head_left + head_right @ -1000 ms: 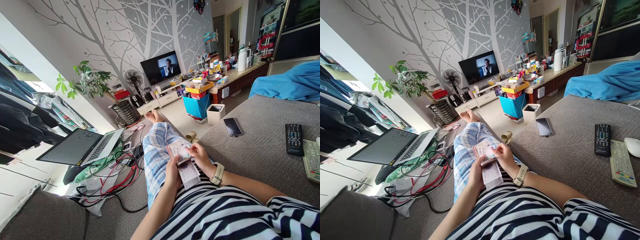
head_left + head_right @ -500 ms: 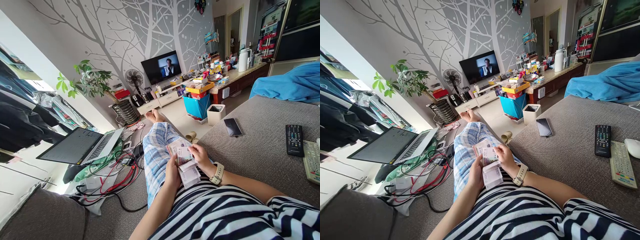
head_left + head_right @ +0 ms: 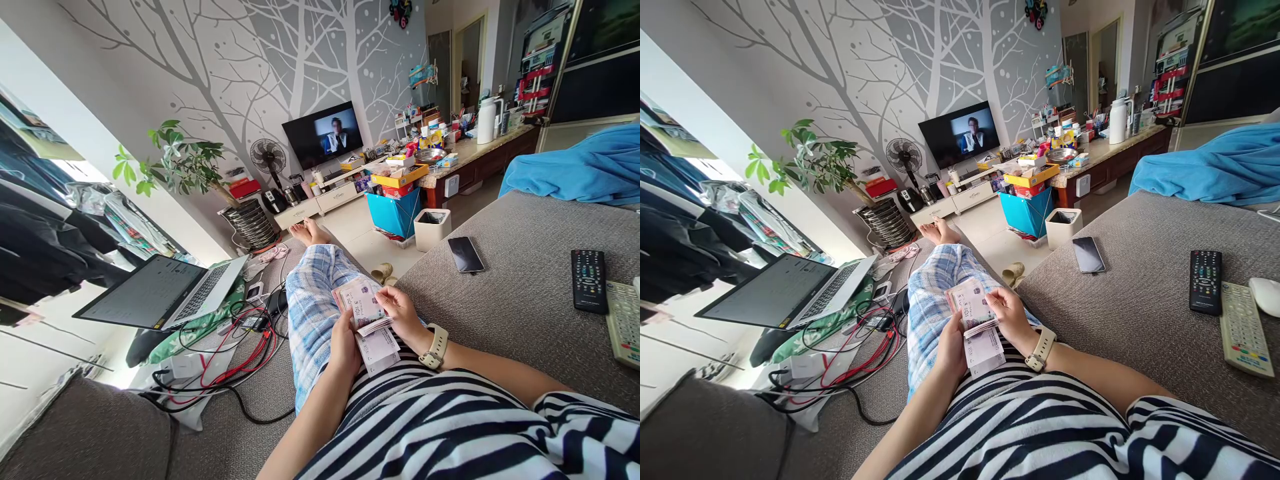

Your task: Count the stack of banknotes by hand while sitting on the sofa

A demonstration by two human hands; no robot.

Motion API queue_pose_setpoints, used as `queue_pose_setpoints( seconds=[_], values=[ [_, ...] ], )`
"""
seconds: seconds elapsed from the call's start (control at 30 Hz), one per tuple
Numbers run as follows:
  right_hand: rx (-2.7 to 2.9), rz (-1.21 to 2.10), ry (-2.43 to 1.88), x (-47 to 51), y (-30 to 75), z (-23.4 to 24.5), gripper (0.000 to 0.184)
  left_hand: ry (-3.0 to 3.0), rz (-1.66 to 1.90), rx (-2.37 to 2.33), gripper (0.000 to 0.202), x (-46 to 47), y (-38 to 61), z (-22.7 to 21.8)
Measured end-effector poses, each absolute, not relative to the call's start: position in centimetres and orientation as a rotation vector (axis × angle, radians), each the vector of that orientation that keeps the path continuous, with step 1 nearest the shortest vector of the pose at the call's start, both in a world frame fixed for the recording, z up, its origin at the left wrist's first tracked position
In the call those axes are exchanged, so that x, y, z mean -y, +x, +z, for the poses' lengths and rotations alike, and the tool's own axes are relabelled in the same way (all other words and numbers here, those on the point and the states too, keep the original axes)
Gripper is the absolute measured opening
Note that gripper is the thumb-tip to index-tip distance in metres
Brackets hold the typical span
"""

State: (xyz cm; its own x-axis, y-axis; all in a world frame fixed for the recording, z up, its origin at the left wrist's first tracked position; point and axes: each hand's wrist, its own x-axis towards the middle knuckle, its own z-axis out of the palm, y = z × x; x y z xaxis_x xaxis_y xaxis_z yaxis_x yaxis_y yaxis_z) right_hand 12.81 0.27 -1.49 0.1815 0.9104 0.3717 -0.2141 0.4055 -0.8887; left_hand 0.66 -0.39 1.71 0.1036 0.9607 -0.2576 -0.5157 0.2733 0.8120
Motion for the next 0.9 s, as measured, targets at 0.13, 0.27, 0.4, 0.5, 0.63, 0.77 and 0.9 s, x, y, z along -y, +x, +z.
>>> queue_pose_setpoints(
  seconds=[0.13,0.27,0.4,0.5,0.63,0.77,0.9],
  values=[
    [1.092,0.929,-0.791,-0.18,12.8,-1.33,0.026,0.606,1.173,-0.928,0.029,0.57,0.67,1.9],
    [1.093,0.917,-0.796,-0.18,12.78,-1.4,0.027,0.605,1.165,-0.931,0.03,0.59,0.65,1.94],
    [1.092,0.922,-0.804,-0.18,12.77,-1.56,0.027,0.614,1.172,-0.907,0.032,0.51,0.62,1.88],
    [1.094,0.934,-0.804,-0.18,12.79,-1.64,0.028,0.604,1.183,-0.918,0.03,0.54,0.64,1.9],
    [1.1,0.933,-0.799,-0.2,12.81,-1.69,0.028,0.597,1.183,-0.943,0.026,0.64,0.63,1.94],
    [1.1,0.941,-0.798,-0.21,12.82,-1.77,0.028,0.591,1.17,-0.958,0.025,0.59,0.51,1.8],
    [1.095,0.933,-0.798,-0.22,12.8,-1.85,0.028,0.601,1.156,-0.933,0.027,0.44,0.4,1.53]
  ],
)
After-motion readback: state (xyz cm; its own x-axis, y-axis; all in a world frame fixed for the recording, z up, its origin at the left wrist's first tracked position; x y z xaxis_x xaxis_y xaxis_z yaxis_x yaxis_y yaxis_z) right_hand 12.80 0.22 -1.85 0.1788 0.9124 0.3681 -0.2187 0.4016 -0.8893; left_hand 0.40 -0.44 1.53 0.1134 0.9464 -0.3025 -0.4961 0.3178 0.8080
